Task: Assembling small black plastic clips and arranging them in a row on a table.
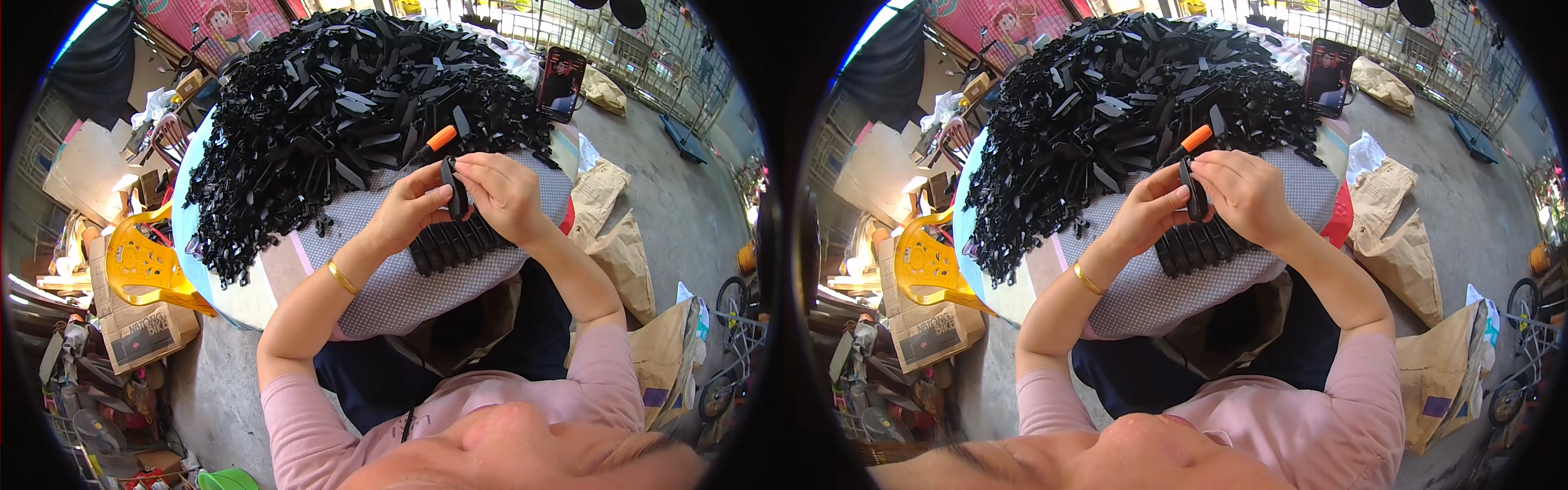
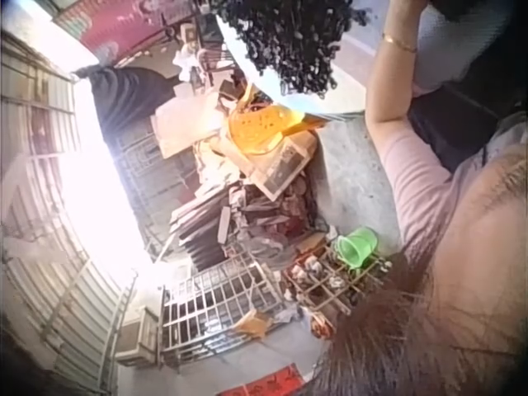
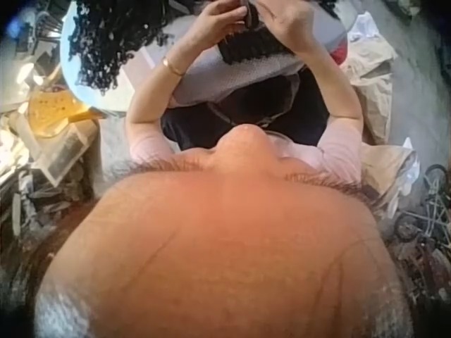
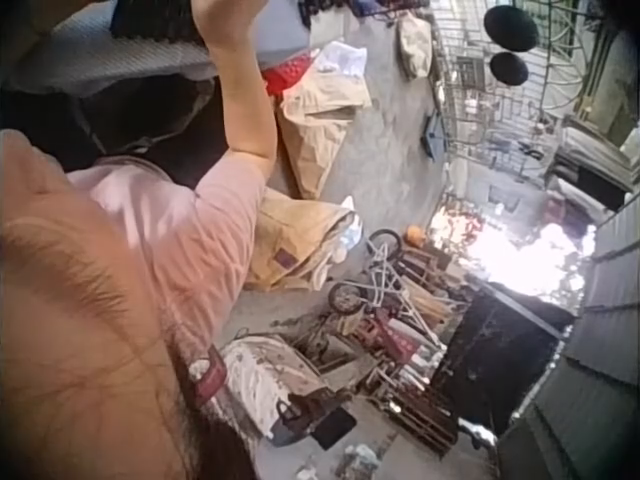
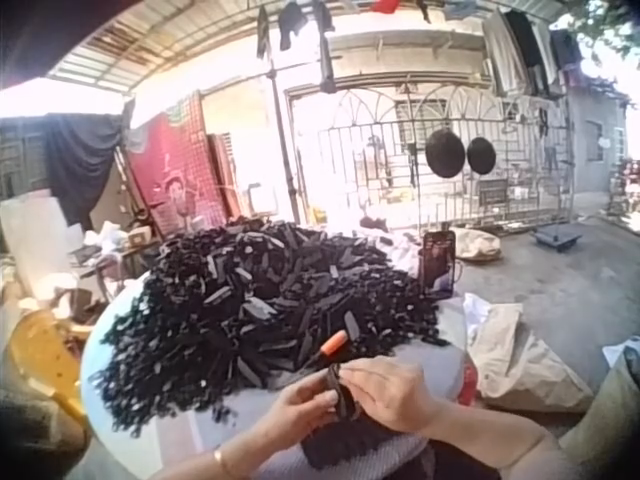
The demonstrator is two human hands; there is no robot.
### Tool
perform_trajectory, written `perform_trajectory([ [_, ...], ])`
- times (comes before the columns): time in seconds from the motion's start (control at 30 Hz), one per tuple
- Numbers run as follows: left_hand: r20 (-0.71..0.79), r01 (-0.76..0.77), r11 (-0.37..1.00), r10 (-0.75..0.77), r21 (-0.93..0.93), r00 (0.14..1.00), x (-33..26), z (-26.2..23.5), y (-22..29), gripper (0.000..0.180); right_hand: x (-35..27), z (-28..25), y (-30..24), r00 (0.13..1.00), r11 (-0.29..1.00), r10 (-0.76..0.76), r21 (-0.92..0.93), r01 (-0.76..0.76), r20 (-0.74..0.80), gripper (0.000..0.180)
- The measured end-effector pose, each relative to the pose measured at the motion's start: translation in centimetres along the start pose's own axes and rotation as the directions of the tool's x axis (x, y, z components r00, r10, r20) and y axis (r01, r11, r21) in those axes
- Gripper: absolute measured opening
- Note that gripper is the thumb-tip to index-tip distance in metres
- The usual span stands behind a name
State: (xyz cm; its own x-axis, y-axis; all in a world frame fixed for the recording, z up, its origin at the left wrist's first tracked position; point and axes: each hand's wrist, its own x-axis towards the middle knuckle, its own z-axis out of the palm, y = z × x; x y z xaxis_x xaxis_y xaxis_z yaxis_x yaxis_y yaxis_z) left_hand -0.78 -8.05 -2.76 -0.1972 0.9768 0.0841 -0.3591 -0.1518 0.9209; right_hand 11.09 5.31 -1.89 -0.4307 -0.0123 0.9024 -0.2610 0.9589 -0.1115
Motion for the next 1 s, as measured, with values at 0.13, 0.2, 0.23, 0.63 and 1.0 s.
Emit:
perform_trajectory([
  [0.13,-0.036,-0.017,0.997,0.02,0.071,0.999,0.1,-0.1,-0.2,0.042,0.4,-0.6,-0.2,0.99,0.997,0.055,-0.064,-0.047,0.131,0.017],
  [0.2,-0.05,-0.003,0.995,0.008,0.097,0.999,0.0,-0.2,-0.1,0.041,0.8,-1.2,-0.3,0.966,0.996,0.054,0.055,-0.07,0.255,0.021],
  [0.23,-0.088,0.015,0.988,-0.001,0.156,0.996,0.0,-0.1,0.0,0.04,0.7,-1.3,-0.3,0.965,0.996,0.058,0.05,-0.073,0.256,0.021],
  [0.63,-0.033,-0.1,0.993,0.102,0.056,0.994,-0.2,0.8,-1.2,0.046,-0.5,-1.8,-1.6,0.972,0.97,0.217,0.088,-0.225,0.086,0.038],
  [1.0,-0.08,0.242,-0.452,0.349,0.859,0.934,-1.4,-8.2,4.0,0.021,-4.8,-8.1,3.3,0.607,0.728,0.681,-0.289,-0.621,0.411,0.033],
])
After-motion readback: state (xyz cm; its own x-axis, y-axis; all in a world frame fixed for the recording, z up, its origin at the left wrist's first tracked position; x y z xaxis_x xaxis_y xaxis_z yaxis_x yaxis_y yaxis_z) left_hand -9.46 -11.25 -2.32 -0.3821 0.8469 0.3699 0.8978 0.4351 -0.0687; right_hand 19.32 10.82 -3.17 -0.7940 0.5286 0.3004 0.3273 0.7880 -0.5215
